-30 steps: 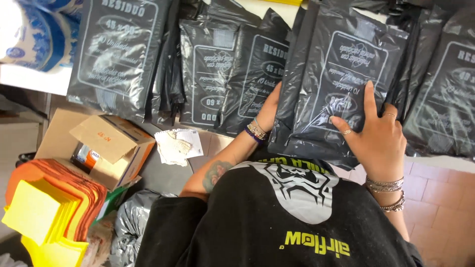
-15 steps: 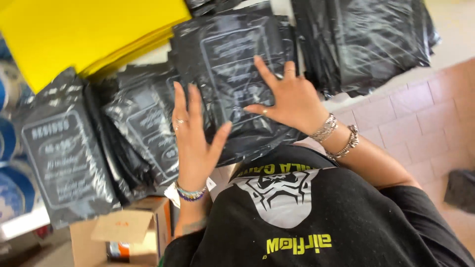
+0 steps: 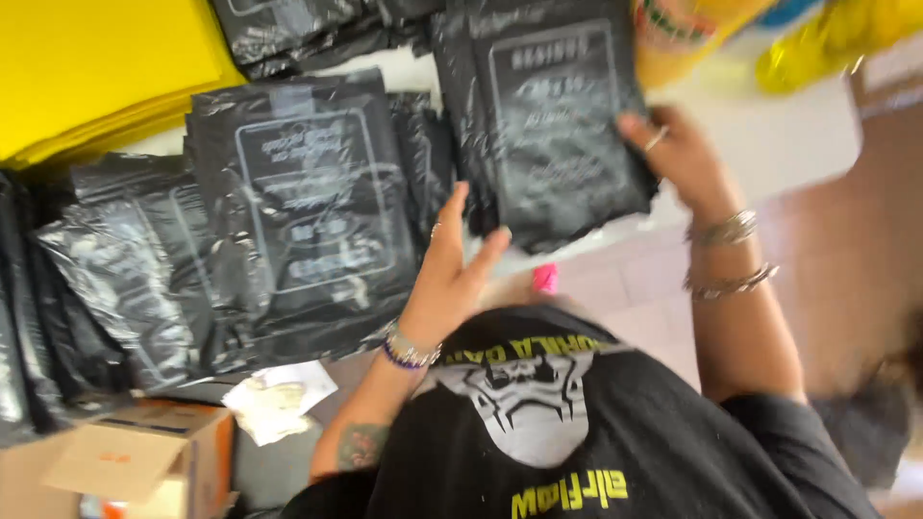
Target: The person is counting and organizing several packs of black trash bags on a counter.
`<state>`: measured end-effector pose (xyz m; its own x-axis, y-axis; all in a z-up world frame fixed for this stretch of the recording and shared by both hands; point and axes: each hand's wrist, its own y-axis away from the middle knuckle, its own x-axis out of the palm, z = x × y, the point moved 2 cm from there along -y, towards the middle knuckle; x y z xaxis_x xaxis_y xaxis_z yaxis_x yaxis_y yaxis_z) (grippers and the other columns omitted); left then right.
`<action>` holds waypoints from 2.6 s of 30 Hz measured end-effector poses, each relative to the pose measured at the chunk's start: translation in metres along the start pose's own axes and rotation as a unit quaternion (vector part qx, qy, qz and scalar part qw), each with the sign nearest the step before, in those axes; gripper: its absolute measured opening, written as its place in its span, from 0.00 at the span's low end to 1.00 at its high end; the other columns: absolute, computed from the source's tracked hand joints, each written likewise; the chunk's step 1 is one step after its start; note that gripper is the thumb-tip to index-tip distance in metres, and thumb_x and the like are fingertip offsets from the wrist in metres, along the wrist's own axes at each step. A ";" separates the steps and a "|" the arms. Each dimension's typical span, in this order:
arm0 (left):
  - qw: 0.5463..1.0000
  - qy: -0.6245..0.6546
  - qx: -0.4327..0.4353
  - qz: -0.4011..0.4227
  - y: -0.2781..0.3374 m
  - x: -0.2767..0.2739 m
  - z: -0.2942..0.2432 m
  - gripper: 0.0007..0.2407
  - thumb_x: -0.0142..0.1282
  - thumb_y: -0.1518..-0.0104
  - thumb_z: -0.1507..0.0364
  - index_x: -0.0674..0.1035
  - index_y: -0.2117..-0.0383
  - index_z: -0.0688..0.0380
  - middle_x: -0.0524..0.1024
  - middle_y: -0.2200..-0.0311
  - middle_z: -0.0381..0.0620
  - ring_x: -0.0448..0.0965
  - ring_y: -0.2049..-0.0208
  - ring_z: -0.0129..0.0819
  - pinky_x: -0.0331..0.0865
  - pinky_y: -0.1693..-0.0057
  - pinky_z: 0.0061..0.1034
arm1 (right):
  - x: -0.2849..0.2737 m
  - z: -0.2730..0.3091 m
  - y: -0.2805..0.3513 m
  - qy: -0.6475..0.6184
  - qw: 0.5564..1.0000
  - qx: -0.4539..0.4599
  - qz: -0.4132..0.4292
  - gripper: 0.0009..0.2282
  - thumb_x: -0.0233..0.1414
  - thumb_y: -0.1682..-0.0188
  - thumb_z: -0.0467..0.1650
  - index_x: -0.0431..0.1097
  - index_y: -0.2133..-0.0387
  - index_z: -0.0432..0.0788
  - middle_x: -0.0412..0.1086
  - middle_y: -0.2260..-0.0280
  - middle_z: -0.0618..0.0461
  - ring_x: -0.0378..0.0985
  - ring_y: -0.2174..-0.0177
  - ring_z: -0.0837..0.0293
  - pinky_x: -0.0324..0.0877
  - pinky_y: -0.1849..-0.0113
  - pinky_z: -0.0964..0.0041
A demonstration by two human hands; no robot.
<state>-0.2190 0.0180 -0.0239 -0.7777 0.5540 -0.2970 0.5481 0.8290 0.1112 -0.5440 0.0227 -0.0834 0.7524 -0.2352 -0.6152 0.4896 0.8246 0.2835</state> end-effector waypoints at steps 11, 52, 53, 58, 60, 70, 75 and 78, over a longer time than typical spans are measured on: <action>0.906 -0.201 -0.222 -0.298 -0.095 0.072 0.073 0.35 0.39 0.36 0.40 0.71 0.48 0.69 0.67 0.51 0.70 0.70 0.47 0.73 0.63 0.41 0.57 | 0.004 0.033 -0.027 -0.178 0.959 0.020 0.219 0.26 0.65 0.53 0.44 0.71 0.53 0.36 0.71 0.65 0.46 0.76 0.63 0.55 0.76 0.61 0.54; 0.986 -0.137 0.040 -0.089 -0.096 0.084 -0.067 0.27 0.32 0.34 0.52 0.65 0.42 0.65 0.71 0.45 0.57 0.74 0.44 0.51 0.66 0.40 0.42 | -0.077 0.109 -0.017 -0.013 0.738 -0.646 0.193 0.38 0.22 0.41 0.47 0.77 0.65 0.29 0.76 0.57 0.37 0.78 0.52 0.39 0.56 0.38 0.35; 0.986 -0.136 0.038 -0.091 -0.095 0.082 -0.070 0.27 0.32 0.34 0.52 0.65 0.42 0.65 0.71 0.45 0.57 0.74 0.44 0.51 0.66 0.40 0.42 | -0.077 0.109 -0.019 -0.013 0.738 -0.646 0.196 0.38 0.22 0.41 0.47 0.77 0.65 0.29 0.76 0.57 0.37 0.78 0.52 0.39 0.56 0.38 0.35; 0.983 -0.166 0.041 -0.065 -0.093 0.075 -0.079 0.23 0.47 0.39 0.71 0.58 0.36 0.48 0.68 0.42 0.59 0.80 0.60 0.59 0.75 0.56 0.45 | -0.075 0.108 -0.020 0.017 0.707 -0.677 0.204 0.34 0.25 0.42 0.44 0.77 0.62 0.31 0.76 0.58 0.39 0.75 0.53 0.40 0.54 0.40 0.36; 0.972 -0.225 0.040 -0.061 -0.089 0.072 -0.070 0.22 0.48 0.40 0.72 0.63 0.37 0.50 0.63 0.38 0.67 0.80 0.59 0.64 0.75 0.55 0.47 | -0.075 0.109 -0.019 0.013 0.712 -0.672 0.203 0.34 0.24 0.42 0.44 0.77 0.63 0.31 0.77 0.59 0.39 0.75 0.53 0.41 0.54 0.40 0.36; 0.924 -0.337 0.050 -0.175 -0.081 0.079 -0.070 0.25 0.55 0.43 0.47 0.74 0.71 0.62 0.72 0.73 0.49 0.76 0.78 0.52 0.70 0.71 0.42 | -0.051 0.102 -0.010 -0.092 0.728 -0.666 0.131 0.35 0.25 0.40 0.43 0.77 0.72 0.27 0.77 0.65 0.37 0.77 0.58 0.39 0.56 0.42 0.38; 0.960 -0.251 0.060 -0.111 -0.076 0.070 -0.068 0.19 0.50 0.39 0.57 0.75 0.61 0.65 0.75 0.62 0.55 0.79 0.66 0.51 0.72 0.60 0.41 | -0.055 0.102 -0.009 -0.078 0.730 -0.665 0.138 0.32 0.28 0.41 0.41 0.78 0.70 0.28 0.78 0.64 0.39 0.76 0.58 0.41 0.55 0.42 0.41; 0.976 -0.194 0.068 -0.070 -0.076 0.069 -0.062 0.17 0.45 0.36 0.62 0.75 0.53 0.65 0.78 0.54 0.55 0.81 0.58 0.52 0.73 0.54 0.42 | -0.060 0.103 -0.015 -0.030 0.717 -0.679 0.158 0.30 0.30 0.42 0.41 0.80 0.65 0.31 0.77 0.63 0.41 0.74 0.57 0.43 0.53 0.43 0.43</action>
<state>-0.3330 -0.0024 0.0056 -0.6875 0.3433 -0.6399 0.5007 0.8623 -0.0754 -0.5517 -0.0287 0.0249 0.7687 0.0848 -0.6339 -0.5580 0.5733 -0.6000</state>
